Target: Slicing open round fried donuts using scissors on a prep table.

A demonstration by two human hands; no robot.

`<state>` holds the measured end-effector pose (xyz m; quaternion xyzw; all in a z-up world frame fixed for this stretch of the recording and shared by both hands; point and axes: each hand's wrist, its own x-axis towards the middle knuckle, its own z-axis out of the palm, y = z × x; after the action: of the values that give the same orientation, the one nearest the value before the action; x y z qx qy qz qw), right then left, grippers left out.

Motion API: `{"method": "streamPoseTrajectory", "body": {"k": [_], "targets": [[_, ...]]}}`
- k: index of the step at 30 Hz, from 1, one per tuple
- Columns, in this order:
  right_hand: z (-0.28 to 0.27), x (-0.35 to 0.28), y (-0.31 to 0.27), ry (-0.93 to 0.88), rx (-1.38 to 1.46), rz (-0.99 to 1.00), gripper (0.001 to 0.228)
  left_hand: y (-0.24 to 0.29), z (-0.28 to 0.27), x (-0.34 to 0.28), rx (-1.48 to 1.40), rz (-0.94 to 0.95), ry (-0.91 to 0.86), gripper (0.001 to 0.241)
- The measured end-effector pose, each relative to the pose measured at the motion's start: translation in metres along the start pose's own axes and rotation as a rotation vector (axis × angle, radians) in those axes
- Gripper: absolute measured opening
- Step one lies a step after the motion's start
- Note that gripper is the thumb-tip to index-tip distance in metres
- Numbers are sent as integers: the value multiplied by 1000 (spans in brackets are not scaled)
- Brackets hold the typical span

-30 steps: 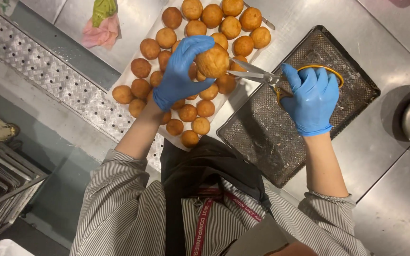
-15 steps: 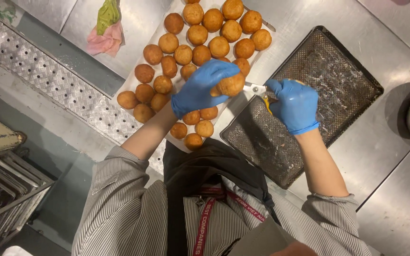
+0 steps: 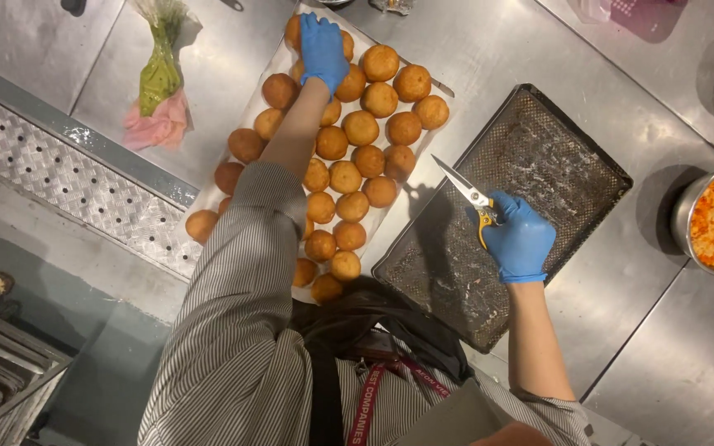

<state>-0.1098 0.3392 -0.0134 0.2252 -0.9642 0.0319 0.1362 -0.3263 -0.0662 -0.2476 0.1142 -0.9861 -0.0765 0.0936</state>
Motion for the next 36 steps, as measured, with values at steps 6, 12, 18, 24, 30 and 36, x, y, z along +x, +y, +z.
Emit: {"method": "streamPoseTrajectory", "body": {"k": [6, 12, 18, 24, 30, 36], "targets": [[13, 12, 7, 14, 47, 43, 32, 52, -36, -10, 27, 105, -41, 69], [-19, 25, -12, 101, 75, 6, 36, 75, -38, -34, -181, 39, -72, 62], [-49, 32, 4, 180, -50, -89, 47, 75, -175, -135, -1268, 304, 193, 63], [-62, 27, -4, 209, -75, -258, 43, 63, -264, -232, -1160, 371, 305, 70], [-79, 15, -23, 247, -26, -352, 45, 55, -283, -268, -1142, 367, 285, 70], [-76, 1, -31, 191, -77, -403, 51, 71, -292, -285, -1064, 443, 354, 65]]}}
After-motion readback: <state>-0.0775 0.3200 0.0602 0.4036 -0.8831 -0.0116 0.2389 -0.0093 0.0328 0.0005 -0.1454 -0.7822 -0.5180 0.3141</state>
